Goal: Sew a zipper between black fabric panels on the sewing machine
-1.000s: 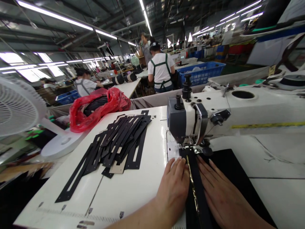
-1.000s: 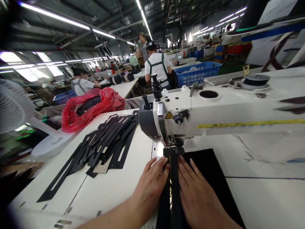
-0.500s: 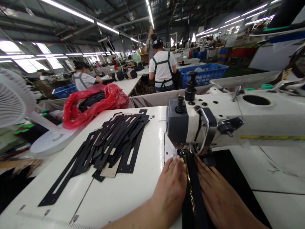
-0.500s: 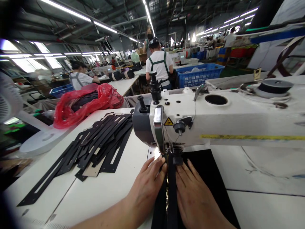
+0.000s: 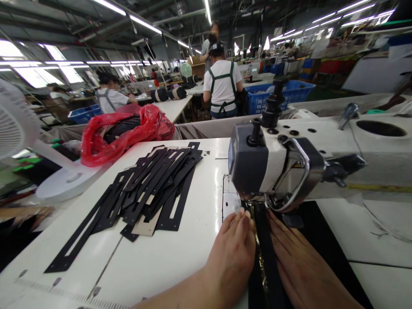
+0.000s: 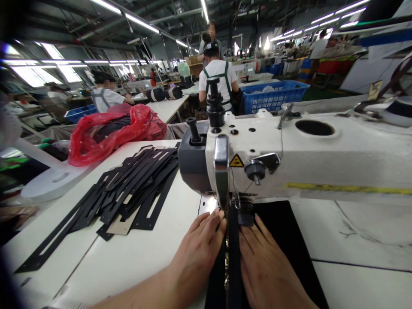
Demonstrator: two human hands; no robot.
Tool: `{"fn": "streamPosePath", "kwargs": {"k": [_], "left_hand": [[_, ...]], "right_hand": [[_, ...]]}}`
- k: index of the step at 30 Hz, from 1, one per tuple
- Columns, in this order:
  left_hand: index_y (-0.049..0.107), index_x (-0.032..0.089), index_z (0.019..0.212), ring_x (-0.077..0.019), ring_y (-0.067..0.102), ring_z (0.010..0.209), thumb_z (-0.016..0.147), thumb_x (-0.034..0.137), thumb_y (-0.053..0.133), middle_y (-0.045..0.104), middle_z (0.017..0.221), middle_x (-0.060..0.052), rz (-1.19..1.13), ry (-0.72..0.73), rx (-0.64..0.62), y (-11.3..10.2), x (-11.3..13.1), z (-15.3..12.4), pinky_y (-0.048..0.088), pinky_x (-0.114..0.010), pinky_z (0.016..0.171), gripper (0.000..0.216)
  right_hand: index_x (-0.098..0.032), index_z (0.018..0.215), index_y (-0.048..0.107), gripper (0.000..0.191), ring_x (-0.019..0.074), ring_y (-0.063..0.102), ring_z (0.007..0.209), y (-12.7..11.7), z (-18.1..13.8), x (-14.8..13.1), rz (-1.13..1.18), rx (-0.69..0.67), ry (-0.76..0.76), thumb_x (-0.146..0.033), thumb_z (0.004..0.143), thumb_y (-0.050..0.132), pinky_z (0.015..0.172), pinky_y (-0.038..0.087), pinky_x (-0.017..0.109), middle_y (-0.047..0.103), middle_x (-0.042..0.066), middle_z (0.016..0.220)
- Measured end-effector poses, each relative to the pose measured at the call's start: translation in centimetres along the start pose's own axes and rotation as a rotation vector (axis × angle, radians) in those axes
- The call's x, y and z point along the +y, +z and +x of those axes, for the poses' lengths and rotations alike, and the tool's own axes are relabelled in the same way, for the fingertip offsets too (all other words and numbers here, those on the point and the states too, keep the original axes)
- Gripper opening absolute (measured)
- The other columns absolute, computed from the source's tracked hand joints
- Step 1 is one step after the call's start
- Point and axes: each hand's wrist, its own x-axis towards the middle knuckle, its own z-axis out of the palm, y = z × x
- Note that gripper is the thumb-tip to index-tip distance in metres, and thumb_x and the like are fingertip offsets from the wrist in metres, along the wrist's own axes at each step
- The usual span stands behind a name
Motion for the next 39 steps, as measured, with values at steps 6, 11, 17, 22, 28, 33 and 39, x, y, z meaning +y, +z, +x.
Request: {"fn": "streamPosePath", "kwargs": {"k": [6, 11, 17, 22, 28, 33, 39], "left_hand": [[0.051, 0.004, 0.119, -0.0240, 0.048, 0.120, 0.090, 0.005, 0.030, 0.057, 0.119, -0.017, 0.001, 0.004, -0.005, -0.4, 0.0, 0.1, 0.039, -0.038, 0.102, 0.035], [0.052, 0.002, 0.116, -0.0251, 0.050, 0.117, 0.089, 0.003, 0.033, 0.057, 0.117, -0.018, -0.012, 0.016, -0.017, -0.7, 0.0, 0.4, 0.042, -0.038, 0.099, 0.033], [0.054, 0.002, 0.112, -0.0243, 0.051, 0.113, 0.090, 0.005, 0.035, 0.058, 0.108, -0.017, -0.039, 0.023, -0.067, -0.9, -0.4, 0.9, 0.043, -0.038, 0.098, 0.029], [0.054, 0.001, 0.108, -0.0237, 0.055, 0.103, 0.088, 0.004, 0.037, 0.057, 0.104, -0.016, -0.028, 0.069, -0.022, -1.2, -0.6, 1.2, 0.047, -0.037, 0.094, 0.027], [0.052, 0.002, 0.111, -0.0244, 0.055, 0.100, 0.084, 0.004, 0.041, 0.056, 0.102, -0.016, -0.109, 0.069, -0.038, -1.1, -0.9, 1.5, 0.048, -0.039, 0.093, 0.029], [0.055, 0.006, 0.109, -0.0234, 0.056, 0.100, 0.088, 0.008, 0.040, 0.058, 0.104, -0.015, -0.173, 0.049, 0.004, -1.1, -1.6, 1.7, 0.052, -0.038, 0.088, 0.026], [0.060, 0.012, 0.104, -0.0210, 0.061, 0.102, 0.091, 0.013, 0.039, 0.064, 0.109, -0.010, -0.149, 0.157, 0.076, -2.6, -1.2, -0.6, 0.050, -0.038, 0.094, 0.024]], "right_hand": [[-0.003, 0.141, 0.023, 0.063, 0.0254, 0.036, 0.129, -0.4, 0.4, -0.1, 0.025, -0.022, 0.007, -0.012, 0.080, 0.037, 0.101, 0.039, 0.047, 0.041, 0.019, 0.137], [-0.003, 0.140, 0.026, 0.060, 0.0248, 0.034, 0.130, -0.4, 0.4, -0.1, 0.040, -0.038, 0.027, -0.012, 0.081, 0.036, 0.102, 0.039, 0.047, 0.041, 0.020, 0.137], [-0.003, 0.137, 0.032, 0.055, 0.0250, 0.035, 0.129, 0.1, 0.3, 0.0, 0.013, -0.007, 0.021, -0.013, 0.083, 0.036, 0.100, 0.040, 0.047, 0.044, 0.021, 0.134], [-0.003, 0.135, 0.036, 0.052, 0.0250, 0.035, 0.129, 0.0, 0.4, 0.0, 0.006, -0.039, 0.032, -0.012, 0.083, 0.038, 0.102, 0.038, 0.047, 0.042, 0.020, 0.136], [-0.003, 0.132, 0.041, 0.048, 0.0260, 0.040, 0.126, 0.3, 0.4, 0.3, -0.001, -0.012, 0.027, -0.013, 0.085, 0.038, 0.102, 0.038, 0.048, 0.046, 0.020, 0.132], [-0.008, 0.135, 0.038, 0.050, 0.0254, 0.039, 0.127, 0.5, 0.8, 1.1, 0.083, 0.008, 0.054, -0.013, 0.085, 0.037, 0.103, 0.037, 0.049, 0.045, 0.018, 0.134], [-0.011, 0.121, 0.054, 0.040, 0.0223, 0.051, 0.115, -2.8, -1.4, -2.2, 0.056, 0.134, -0.026, -0.016, 0.083, 0.044, 0.096, 0.046, 0.039, 0.055, 0.014, 0.124]]}}
